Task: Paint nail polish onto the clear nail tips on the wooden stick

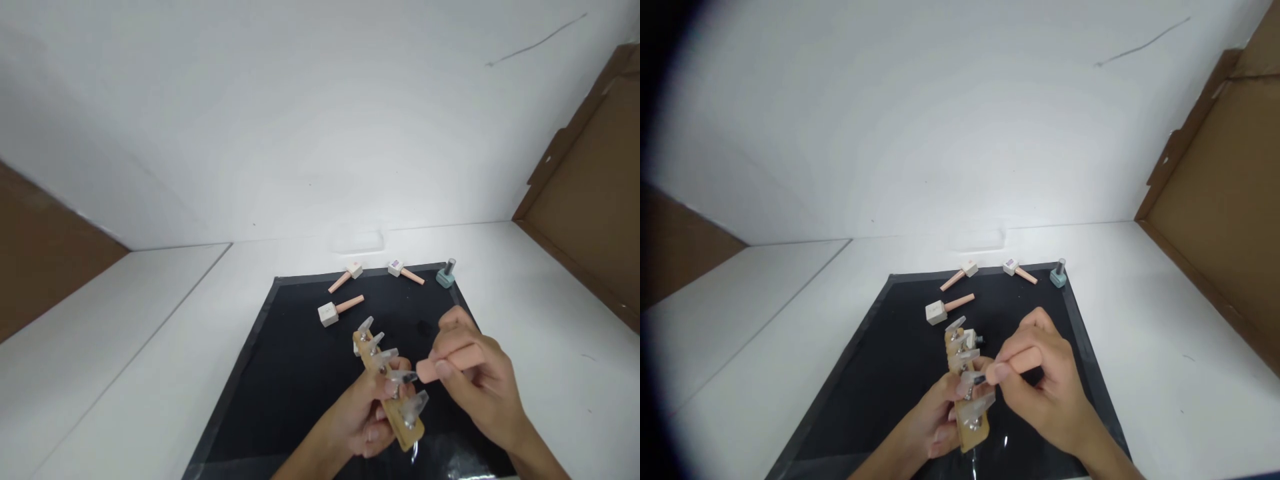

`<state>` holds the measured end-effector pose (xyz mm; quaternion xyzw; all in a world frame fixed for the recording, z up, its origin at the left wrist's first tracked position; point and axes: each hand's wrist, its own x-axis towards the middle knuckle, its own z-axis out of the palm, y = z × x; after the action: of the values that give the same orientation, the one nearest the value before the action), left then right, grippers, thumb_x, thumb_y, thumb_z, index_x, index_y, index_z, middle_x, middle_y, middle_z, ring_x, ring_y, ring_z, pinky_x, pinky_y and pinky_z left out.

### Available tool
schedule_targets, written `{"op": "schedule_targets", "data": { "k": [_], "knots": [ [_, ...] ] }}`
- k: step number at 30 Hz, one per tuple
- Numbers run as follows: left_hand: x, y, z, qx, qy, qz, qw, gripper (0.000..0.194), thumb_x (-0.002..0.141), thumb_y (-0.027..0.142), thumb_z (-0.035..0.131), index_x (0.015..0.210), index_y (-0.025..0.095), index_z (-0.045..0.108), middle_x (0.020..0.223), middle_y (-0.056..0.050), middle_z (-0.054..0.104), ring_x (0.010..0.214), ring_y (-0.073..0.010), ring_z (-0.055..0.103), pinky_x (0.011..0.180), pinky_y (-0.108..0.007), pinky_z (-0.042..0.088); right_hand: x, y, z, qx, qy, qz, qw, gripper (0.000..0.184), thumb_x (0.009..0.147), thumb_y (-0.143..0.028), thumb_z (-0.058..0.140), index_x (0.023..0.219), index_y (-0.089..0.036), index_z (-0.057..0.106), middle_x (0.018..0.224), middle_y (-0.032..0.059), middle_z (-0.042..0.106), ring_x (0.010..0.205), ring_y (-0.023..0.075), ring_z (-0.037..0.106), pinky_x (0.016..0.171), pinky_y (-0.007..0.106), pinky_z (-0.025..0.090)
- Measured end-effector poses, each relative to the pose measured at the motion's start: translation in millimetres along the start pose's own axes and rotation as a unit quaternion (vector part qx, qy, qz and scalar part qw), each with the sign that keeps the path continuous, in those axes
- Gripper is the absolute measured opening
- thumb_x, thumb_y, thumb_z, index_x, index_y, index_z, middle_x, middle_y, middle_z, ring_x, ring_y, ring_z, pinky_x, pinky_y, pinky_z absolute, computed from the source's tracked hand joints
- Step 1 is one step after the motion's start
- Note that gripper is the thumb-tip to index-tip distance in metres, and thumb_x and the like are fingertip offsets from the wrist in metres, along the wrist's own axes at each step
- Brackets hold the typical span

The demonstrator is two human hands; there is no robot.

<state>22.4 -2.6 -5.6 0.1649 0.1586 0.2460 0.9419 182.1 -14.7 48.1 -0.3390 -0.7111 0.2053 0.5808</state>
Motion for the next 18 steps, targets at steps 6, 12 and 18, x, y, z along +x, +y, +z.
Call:
{"op": "schedule_targets", "data": {
  "k": [6, 12, 18],
  "knots": [
    [1.1, 0.6, -1.1, -0.023, -0.016, 0.002, 1.000, 0.032, 0.059, 0.026, 0.078, 0.062, 0.017, 0.047, 0.040, 0.010, 0.040, 0.027, 0.0019, 0.016, 0.024, -0.011, 0.007, 2.0, -0.2, 0.5, 0.013, -0.011, -0.024, 1.000, 0.021, 0.095, -0.026, 0.054, 0.075, -0.025, 0.059, 0.062, -0.0030, 0.068, 0.052, 0.0134, 0.055, 0.059, 0.033, 0.044],
    [2.0, -0.9, -6.7, -0.009, -0.015, 0.006, 1.000, 0.028, 0.060, 0.026, 0.076, 0.065, 0.016, 0.050, 0.043, 0.010, 0.042, 0.029, 0.0021, 0.012, 0.026, -0.011, 0.008, 2.7, -0.2, -0.1, -0.005, 0.020, -0.035, 0.999, 0.025, 0.091, -0.016, 0.056, 0.067, -0.024, 0.055, 0.057, -0.0048, 0.063, 0.048, 0.0123, 0.051, 0.058, 0.034, 0.043],
    [2.7, 0.8, -2.4, -0.020, 0.003, 0.000, 1.000, 0.029, 0.059, 0.026, 0.076, 0.064, 0.016, 0.049, 0.040, 0.011, 0.038, 0.029, 0.0021, 0.016, 0.028, -0.011, 0.006, 4.0, -0.3, 0.1, -0.007, -0.006, -0.026, 1.000, 0.019, 0.085, -0.012, 0.061, 0.072, -0.024, 0.057, 0.058, -0.0050, 0.067, 0.049, 0.0133, 0.054, 0.057, 0.033, 0.042]
  ]
}}
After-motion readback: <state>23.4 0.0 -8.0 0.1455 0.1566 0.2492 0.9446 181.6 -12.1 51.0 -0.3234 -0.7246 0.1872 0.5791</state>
